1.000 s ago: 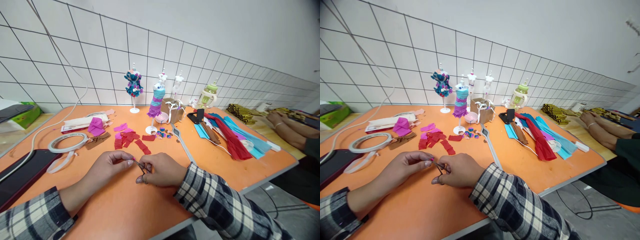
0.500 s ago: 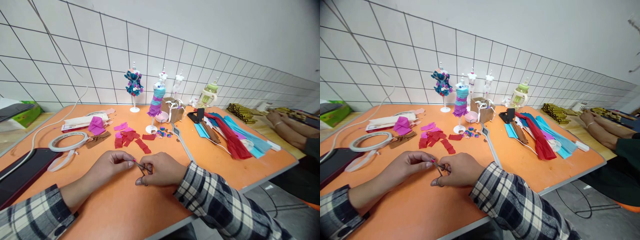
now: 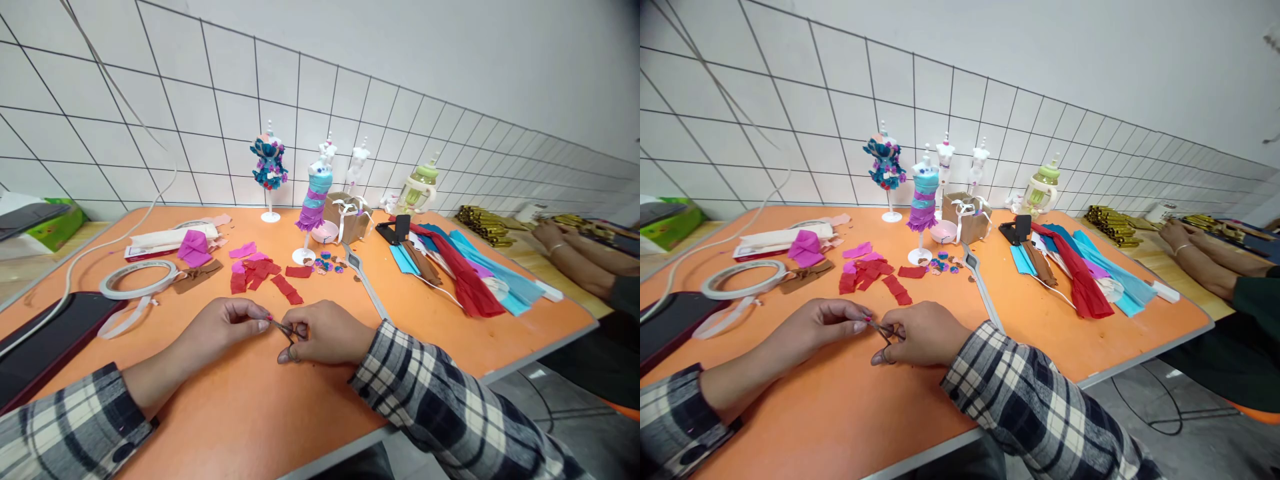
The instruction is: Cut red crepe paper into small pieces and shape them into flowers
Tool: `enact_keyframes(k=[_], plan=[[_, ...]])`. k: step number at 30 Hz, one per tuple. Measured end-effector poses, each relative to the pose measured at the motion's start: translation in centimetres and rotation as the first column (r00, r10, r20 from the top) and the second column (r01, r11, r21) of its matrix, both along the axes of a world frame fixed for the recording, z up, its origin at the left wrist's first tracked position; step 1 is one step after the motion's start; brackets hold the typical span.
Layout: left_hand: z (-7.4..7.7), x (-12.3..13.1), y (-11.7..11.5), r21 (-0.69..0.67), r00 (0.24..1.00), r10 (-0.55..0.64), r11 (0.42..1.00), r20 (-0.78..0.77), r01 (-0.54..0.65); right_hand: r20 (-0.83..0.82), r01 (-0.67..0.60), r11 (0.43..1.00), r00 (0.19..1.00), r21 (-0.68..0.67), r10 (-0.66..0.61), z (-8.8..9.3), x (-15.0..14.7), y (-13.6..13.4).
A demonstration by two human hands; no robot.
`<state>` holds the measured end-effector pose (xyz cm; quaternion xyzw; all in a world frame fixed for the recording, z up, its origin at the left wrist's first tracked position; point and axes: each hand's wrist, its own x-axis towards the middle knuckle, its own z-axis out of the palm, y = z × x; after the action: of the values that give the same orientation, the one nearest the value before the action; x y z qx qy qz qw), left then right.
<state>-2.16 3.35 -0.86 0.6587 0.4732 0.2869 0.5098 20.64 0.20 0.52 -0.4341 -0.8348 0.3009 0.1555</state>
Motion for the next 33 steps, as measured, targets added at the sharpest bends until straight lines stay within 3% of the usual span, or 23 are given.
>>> enact_keyframes(k=[23,30,33], plan=[[-0.22,0.13,0.04,-0.023,1.000,0.017,1.000,0.001,-0.017,0.021,-0.003,1.000,1.000,0.020,0.003,-0.29,0.29,0.25],[0.16,0.27,-0.08,0.000,0.997,0.052,0.999,-0.048,-0.052,-0.036,0.133,0.991,0.990,-0.030,-0.134,0.30,0.37,0.61],[0.24,0.23,-0.16,0.008,0.996,0.066,0.998,-0.062,-0.066,-0.023,0.123,0.992,0.992,-0.026,-0.124,0.50,0.69,0.85]])
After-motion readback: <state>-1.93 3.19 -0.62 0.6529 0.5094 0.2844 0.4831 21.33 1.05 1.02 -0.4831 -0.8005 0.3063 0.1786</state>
